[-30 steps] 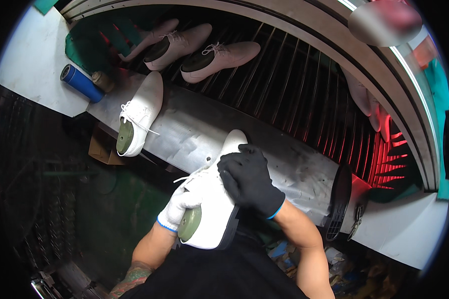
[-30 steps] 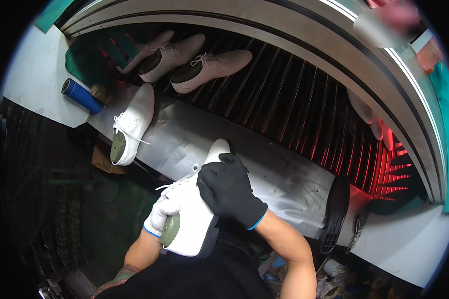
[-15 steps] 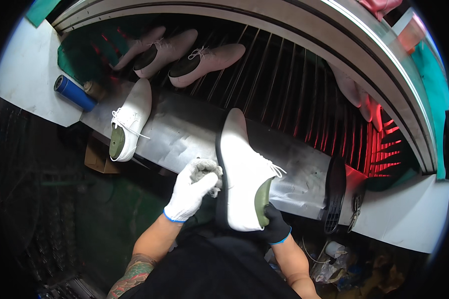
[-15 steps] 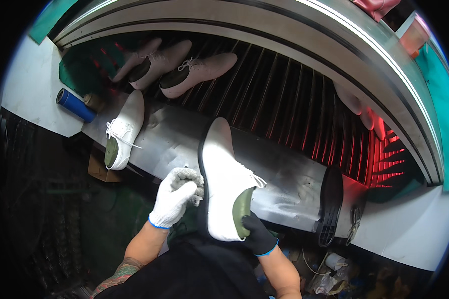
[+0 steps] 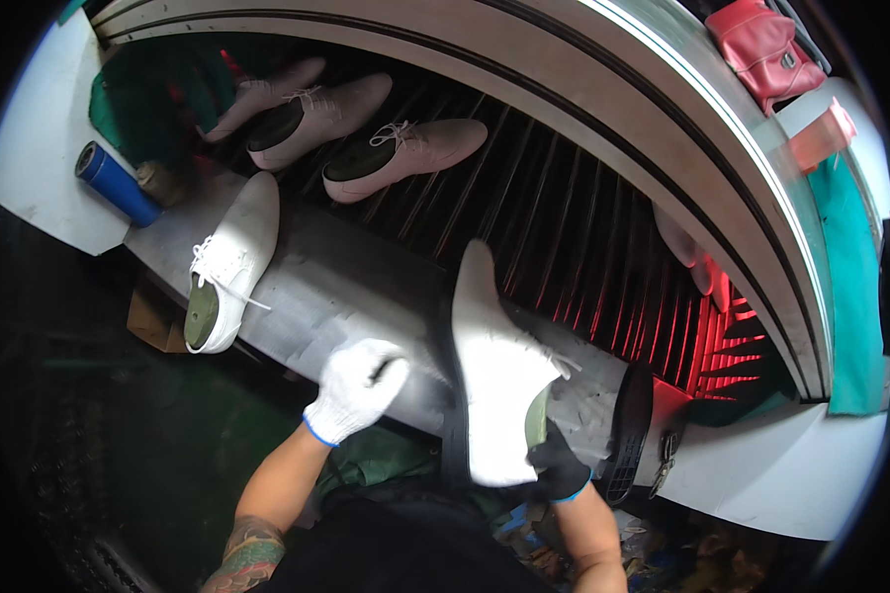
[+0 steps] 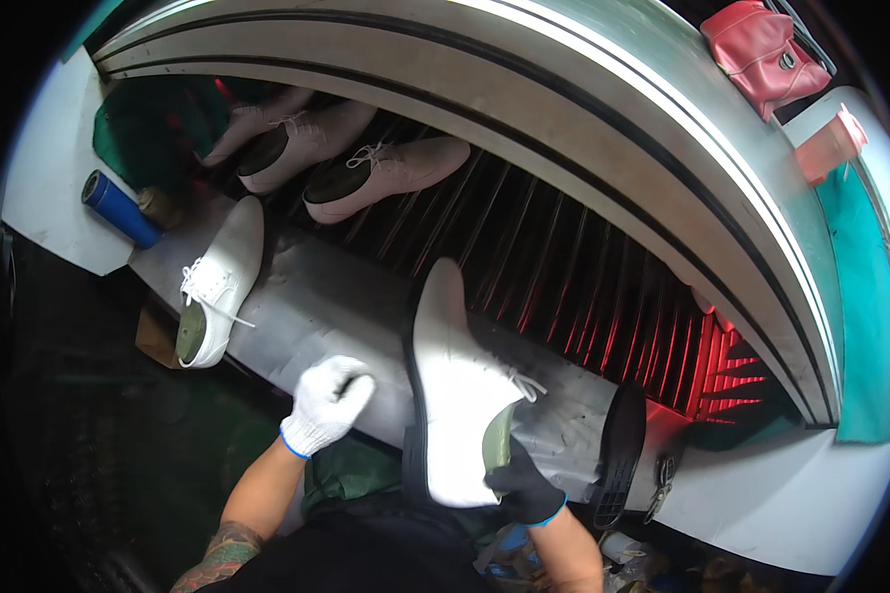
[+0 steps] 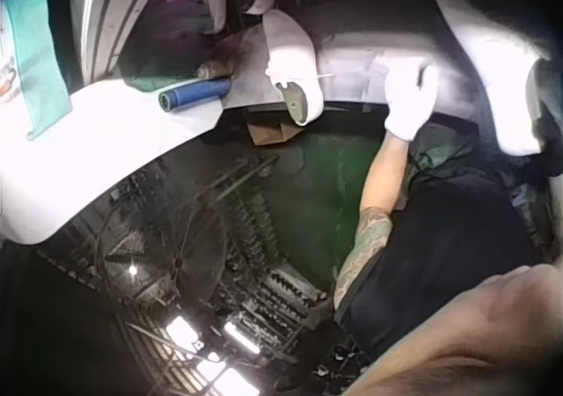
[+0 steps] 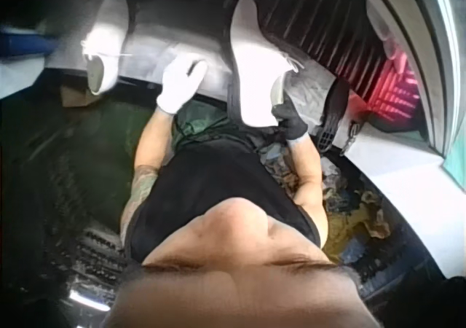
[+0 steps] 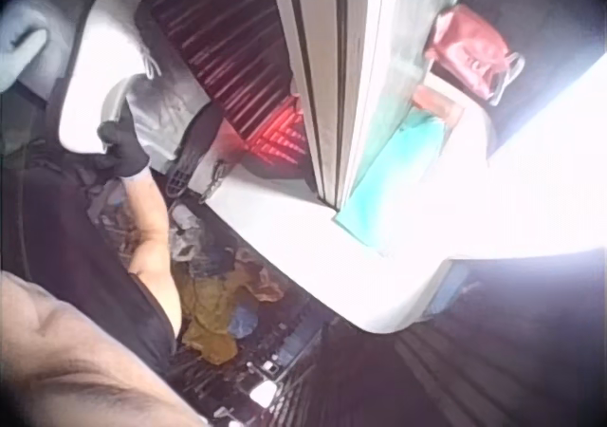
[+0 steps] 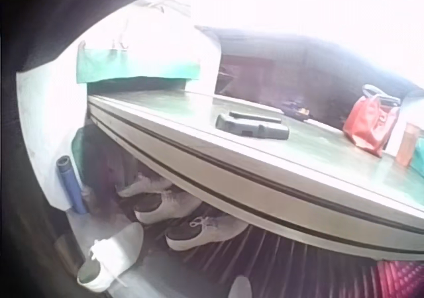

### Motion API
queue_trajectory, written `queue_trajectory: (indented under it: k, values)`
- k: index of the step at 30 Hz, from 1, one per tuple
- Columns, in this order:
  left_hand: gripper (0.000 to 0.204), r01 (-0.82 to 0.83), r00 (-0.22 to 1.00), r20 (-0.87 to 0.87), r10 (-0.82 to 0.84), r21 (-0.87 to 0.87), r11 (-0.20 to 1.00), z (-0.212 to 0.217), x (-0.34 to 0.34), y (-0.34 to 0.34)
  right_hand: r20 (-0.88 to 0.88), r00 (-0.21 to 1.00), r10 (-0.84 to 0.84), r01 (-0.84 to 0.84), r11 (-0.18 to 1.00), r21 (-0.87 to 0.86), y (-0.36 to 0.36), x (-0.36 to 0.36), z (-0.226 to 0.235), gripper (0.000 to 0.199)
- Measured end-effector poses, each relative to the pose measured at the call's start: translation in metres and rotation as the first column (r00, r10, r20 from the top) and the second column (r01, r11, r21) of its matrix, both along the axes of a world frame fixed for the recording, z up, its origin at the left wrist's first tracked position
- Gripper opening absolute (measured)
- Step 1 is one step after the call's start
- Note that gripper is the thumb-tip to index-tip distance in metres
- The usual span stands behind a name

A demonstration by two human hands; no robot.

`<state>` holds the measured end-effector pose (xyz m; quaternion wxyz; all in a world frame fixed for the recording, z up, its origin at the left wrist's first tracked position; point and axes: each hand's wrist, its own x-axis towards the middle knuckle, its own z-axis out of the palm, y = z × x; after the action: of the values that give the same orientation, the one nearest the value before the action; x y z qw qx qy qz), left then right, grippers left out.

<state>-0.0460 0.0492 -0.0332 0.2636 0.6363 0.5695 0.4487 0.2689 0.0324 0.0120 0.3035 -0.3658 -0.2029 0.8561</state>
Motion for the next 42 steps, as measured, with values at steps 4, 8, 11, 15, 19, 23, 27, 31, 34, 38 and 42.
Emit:
queue_trajectory:
  k: [4,8,11,15,19,23,27,31,34,38,42]
  values:
    - [0.026,-0.19,0.976,-0.06,0.21,0.243,0.951,-0.028,-0.019,-0.005,0.362,0.931,-0.042,0.003,0.994,0.106,0.109,0.01,0.008,0.083]
    - [0.024,-0.136,0.963,-0.177,0.201,0.324,0.936,-0.019,-0.011,0.005,0.592,0.779,-0.208,0.005,0.945,0.326,0.255,0.019,-0.001,0.077]
    - [0.028,-0.108,0.976,-0.155,0.156,0.279,0.954,-0.025,-0.014,0.002,0.732,0.6,-0.323,-0.054,0.897,0.44,0.326,0.019,-0.019,0.072]
    - [0.031,-0.114,0.972,-0.156,0.174,0.331,0.937,-0.02,-0.014,0.008,0.859,0.145,-0.491,-0.338,0.791,0.509,0.354,0.016,-0.044,0.066]
    - [0.032,-0.105,0.974,-0.158,0.16,0.307,0.946,-0.019,-0.017,0.009,0.632,-0.064,-0.772,-0.715,0.478,0.511,0.335,-0.028,-0.049,0.06]
    - [0.028,-0.079,0.974,-0.181,0.133,0.275,0.958,-0.019,-0.017,0.011,0.692,0.201,-0.694,-0.814,0.274,0.512,0.379,-0.085,-0.062,0.054]
    - [0.025,-0.079,0.981,-0.157,0.116,0.228,0.97,-0.015,-0.02,0.01,0.753,0.255,-0.607,-0.848,0.234,0.475,0.447,-0.142,-0.075,0.049]
    - [0.029,-0.105,0.982,-0.124,0.142,0.264,0.959,-0.01,-0.02,0.012,0.775,0.136,-0.617,-0.883,0.279,0.377,0.51,-0.177,-0.07,0.05]
    - [0.029,-0.136,0.982,-0.095,0.162,0.234,0.963,-0.011,-0.021,0.01,0.788,0.055,-0.613,-0.896,0.317,0.309,0.53,-0.199,-0.068,0.051]
    - [0.029,-0.162,0.979,-0.088,0.184,0.214,0.963,-0.012,-0.024,0.01,0.787,0.06,-0.614,-0.91,0.291,0.297,0.542,-0.237,-0.07,0.052]
    - [0.019,-0.089,0.994,-0.045,0.102,0.231,0.969,-0.008,-0.024,0.012,0.718,0.063,-0.693,-0.905,0.264,0.333,0.535,-0.197,-0.048,0.053]
